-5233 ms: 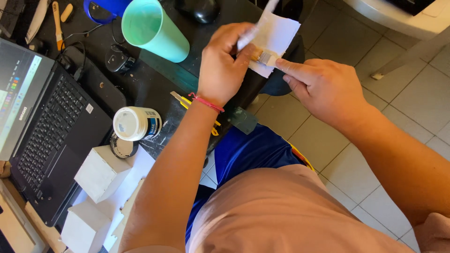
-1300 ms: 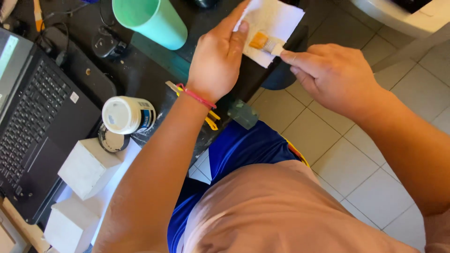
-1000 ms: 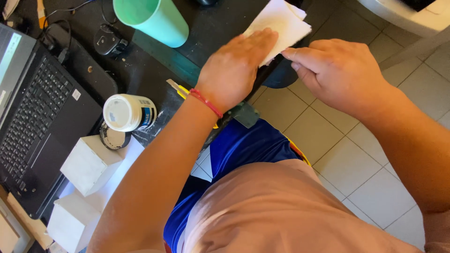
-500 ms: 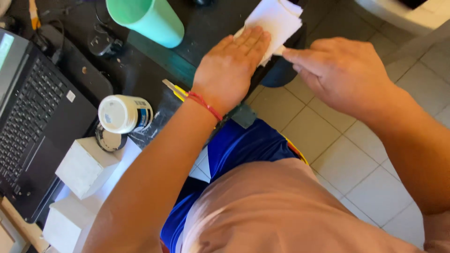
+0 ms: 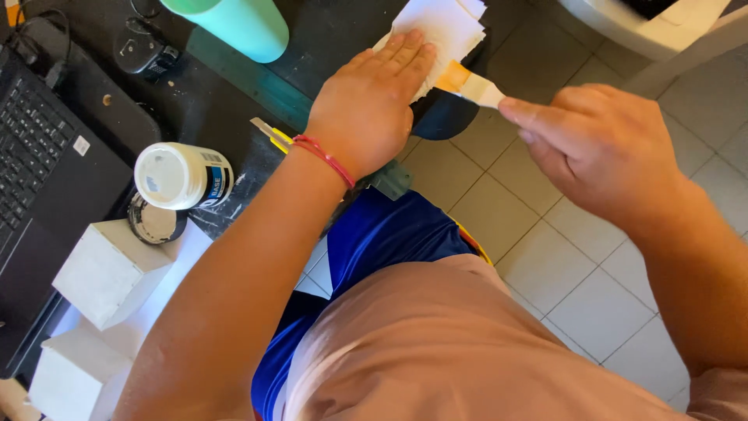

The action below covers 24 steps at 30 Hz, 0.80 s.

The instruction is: Assembling small white boxes by applying adhesive to components and joining them.

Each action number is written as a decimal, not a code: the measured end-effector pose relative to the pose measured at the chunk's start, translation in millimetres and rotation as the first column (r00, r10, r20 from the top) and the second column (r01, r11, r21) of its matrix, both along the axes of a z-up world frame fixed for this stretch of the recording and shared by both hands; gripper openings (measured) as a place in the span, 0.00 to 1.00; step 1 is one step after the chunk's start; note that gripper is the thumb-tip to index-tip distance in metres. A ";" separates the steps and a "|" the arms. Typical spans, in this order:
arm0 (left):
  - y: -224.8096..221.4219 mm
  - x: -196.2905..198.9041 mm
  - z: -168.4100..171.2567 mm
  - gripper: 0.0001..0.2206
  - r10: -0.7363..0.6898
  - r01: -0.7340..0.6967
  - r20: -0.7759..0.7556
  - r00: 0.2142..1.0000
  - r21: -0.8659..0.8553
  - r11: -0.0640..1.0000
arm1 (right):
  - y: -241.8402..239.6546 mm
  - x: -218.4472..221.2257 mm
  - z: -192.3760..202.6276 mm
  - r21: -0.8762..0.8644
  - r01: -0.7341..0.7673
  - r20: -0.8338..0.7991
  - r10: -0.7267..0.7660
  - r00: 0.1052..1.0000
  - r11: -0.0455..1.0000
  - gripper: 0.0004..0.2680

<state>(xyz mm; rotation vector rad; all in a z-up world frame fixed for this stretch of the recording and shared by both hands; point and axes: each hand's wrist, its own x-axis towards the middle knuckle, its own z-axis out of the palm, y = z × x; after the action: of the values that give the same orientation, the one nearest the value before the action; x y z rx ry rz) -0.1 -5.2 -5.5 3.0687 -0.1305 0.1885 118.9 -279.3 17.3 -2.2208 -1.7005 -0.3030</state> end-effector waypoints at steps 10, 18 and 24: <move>-25.2 -49.4 55.3 0.35 0.048 0.075 0.180 0.982 -0.618 0.782 | -0.2 -28.3 16.5 0.407 -0.236 -0.090 0.296 0.951 0.882 0.06; -74.1 -119.0 88.1 0.20 0.131 0.127 0.227 0.965 -0.841 0.525 | 17.5 -51.6 6.9 0.536 -0.334 -0.023 0.409 0.912 0.775 0.08; -89.0 -142.3 105.0 0.15 0.236 0.273 0.398 0.887 -0.861 0.429 | 30.4 -74.3 7.9 0.576 -0.428 0.011 0.517 0.856 0.696 0.07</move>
<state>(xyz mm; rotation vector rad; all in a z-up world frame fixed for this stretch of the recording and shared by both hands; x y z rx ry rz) -142.4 -94.2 99.5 1.8378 -0.0488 0.7318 44.5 -248.9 25.2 -1.2894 -1.7415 -0.4213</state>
